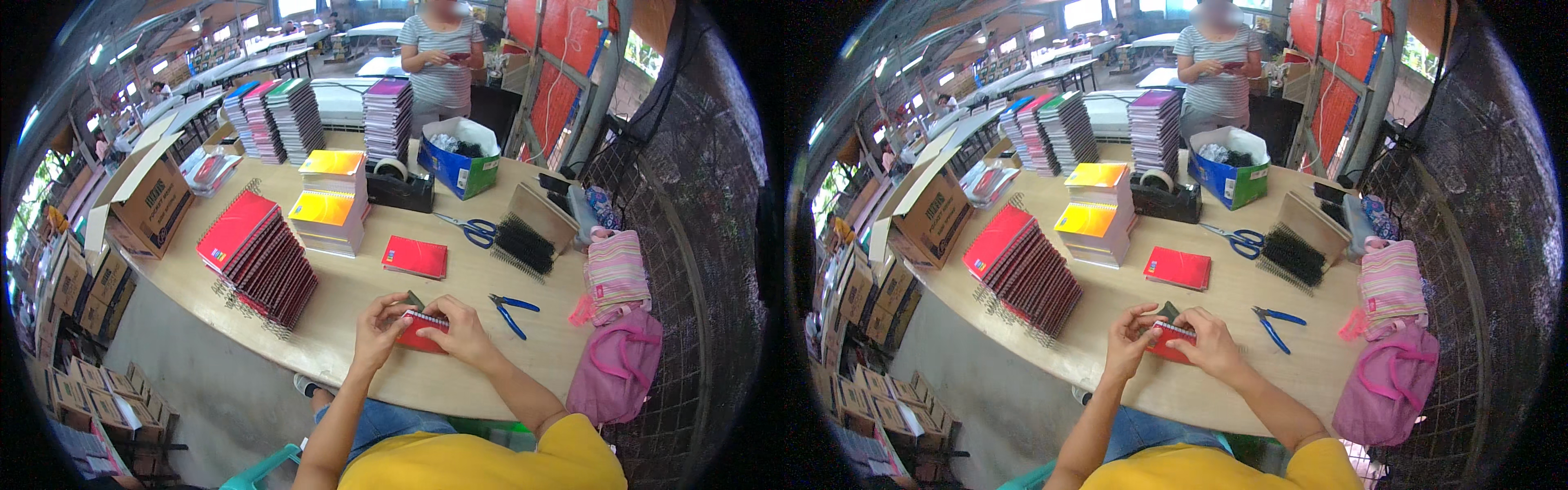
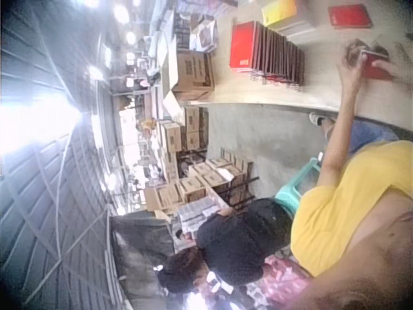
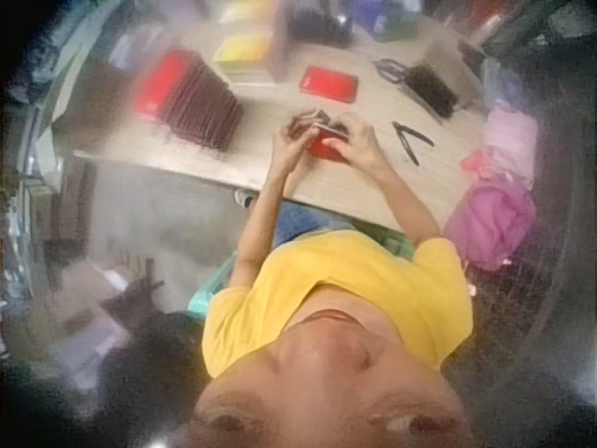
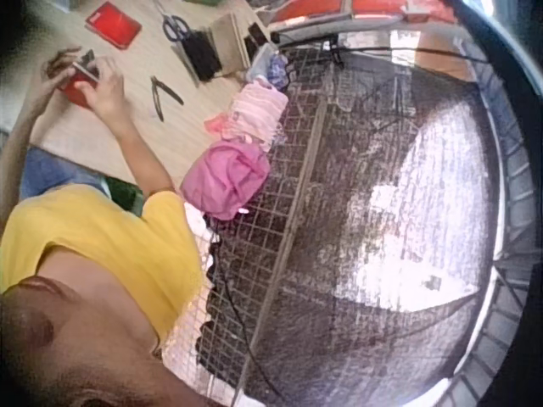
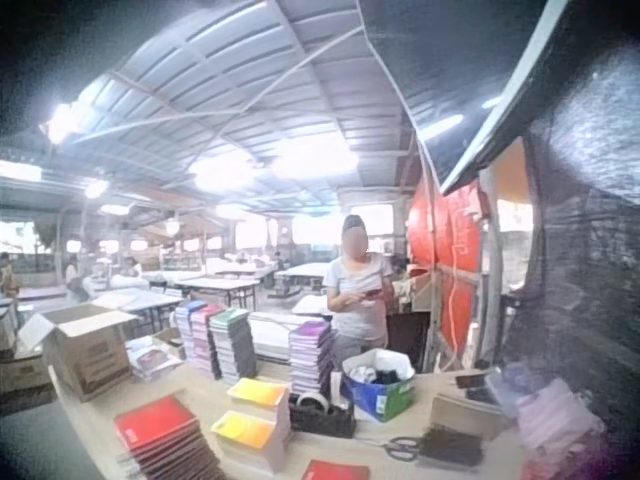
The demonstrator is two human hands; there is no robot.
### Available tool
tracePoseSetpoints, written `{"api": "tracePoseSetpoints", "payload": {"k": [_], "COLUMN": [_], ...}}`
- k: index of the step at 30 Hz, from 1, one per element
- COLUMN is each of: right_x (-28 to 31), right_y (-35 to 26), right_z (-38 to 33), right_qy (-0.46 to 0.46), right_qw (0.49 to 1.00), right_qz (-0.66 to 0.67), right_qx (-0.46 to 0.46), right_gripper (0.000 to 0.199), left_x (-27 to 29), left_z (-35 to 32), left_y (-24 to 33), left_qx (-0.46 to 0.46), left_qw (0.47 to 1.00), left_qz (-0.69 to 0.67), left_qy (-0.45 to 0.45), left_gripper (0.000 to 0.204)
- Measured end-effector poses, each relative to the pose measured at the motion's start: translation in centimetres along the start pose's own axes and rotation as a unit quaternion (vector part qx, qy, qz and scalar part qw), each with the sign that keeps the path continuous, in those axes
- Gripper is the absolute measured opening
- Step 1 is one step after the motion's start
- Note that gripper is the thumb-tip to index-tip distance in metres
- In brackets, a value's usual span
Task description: The person aligns notebook pages and covers, manually threads a spiral coil through the pre-punched holes, and uses pliers to crimp the ends of the coil.
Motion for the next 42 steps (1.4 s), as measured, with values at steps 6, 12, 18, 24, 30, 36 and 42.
{"api": "tracePoseSetpoints", "payload": {"k": [6,12,18,24,30,36,42], "right_x": [0.3,1.3,1.3,1.1,0.4,-0.1,-0.5], "right_y": [-1.4,-3.3,-3.9,-4.6,-3.6,-2.9,-3.2], "right_z": [0.0,0.2,0.6,0.7,1.0,1.5,1.6], "right_qy": [0.038,0.084,0.083,0.115,0.123,0.086,0.054], "right_qw": [0.998,0.993,0.993,0.988,0.988,0.99,0.991], "right_qz": [0.018,0.019,-0.011,0.001,0.017,0.105,0.117], "right_qx": [0.047,0.076,0.085,0.098,0.089,0.028,0.039], "right_gripper": [0.019,0.02,0.02,0.014,0.014,0.015,0.016], "left_x": [0.7,0.8,0.2,0.3,0.3,0.6,1.3], "left_z": [-0.6,-0.7,-0.7,-0.7,-0.4,-0.6,-1.0], "left_y": [0.9,1.7,2.0,3.2,3.8,4.0,3.9], "left_qx": [-0.012,-0.037,-0.025,-0.035,-0.04,-0.027,-0.02], "left_qw": [1.0,0.999,0.999,0.998,0.999,0.999,0.999], "left_qz": [-0.004,-0.007,0.004,0.01,0.024,0.026,0.041], "left_qy": [0.028,0.029,0.028,0.042,0.024,0.013,0.027], "left_gripper": [0.042,0.04,0.038,0.037,0.036,0.041,0.045]}}
Point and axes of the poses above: each hand's wrist, its own z-axis towards the middle knuckle, its own x-axis out of the back of the hand, y = z × x, the point moved 10 cm from there along z, towards the middle knuckle, and after that the axes turned 2 degrees about -z, right-handed, at the moved point
